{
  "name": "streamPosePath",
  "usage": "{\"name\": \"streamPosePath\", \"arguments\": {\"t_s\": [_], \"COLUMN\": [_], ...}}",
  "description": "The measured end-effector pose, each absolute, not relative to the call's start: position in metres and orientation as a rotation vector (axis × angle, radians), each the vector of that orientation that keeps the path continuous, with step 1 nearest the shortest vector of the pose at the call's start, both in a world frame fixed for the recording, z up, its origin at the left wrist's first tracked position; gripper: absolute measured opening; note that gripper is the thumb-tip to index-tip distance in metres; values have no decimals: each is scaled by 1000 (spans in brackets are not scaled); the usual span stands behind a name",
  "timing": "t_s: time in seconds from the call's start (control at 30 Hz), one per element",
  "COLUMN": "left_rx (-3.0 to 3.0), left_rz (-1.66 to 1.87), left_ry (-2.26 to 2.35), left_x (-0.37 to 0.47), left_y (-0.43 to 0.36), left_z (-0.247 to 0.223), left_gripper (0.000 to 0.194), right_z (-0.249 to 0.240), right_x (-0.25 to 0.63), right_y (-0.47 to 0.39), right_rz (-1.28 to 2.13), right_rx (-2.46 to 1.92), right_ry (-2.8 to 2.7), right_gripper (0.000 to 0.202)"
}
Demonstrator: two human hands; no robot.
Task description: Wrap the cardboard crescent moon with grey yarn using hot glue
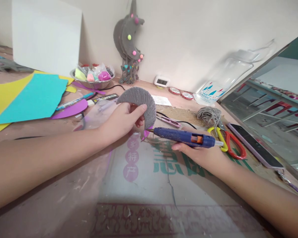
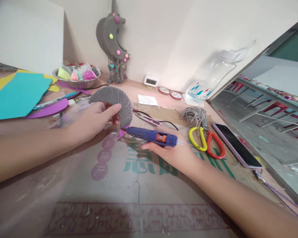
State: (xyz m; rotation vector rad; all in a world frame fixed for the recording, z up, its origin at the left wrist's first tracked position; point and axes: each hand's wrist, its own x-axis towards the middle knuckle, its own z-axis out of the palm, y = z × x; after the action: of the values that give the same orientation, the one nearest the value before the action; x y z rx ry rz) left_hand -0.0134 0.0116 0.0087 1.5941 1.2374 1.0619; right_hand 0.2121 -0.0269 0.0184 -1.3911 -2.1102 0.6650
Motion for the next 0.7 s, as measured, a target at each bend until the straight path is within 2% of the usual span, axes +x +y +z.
{"name": "streamPosePath", "arguments": {"t_s": [0.37,0.7], "left_rx": [1575,1526], "left_rz": [1056,1049], "left_ry": [1256,1225], "left_x": [-14,-14], "left_y": [9,10], "left_z": [12,12], "left_gripper": [37,36], "right_z": [20,18], "right_x": [208,212], "right_y": [-29,-27], "right_rz": [741,630], "right_rx": [-1352,-1347], "right_ry": [-2010,-2051], "right_gripper": [26,28]}}
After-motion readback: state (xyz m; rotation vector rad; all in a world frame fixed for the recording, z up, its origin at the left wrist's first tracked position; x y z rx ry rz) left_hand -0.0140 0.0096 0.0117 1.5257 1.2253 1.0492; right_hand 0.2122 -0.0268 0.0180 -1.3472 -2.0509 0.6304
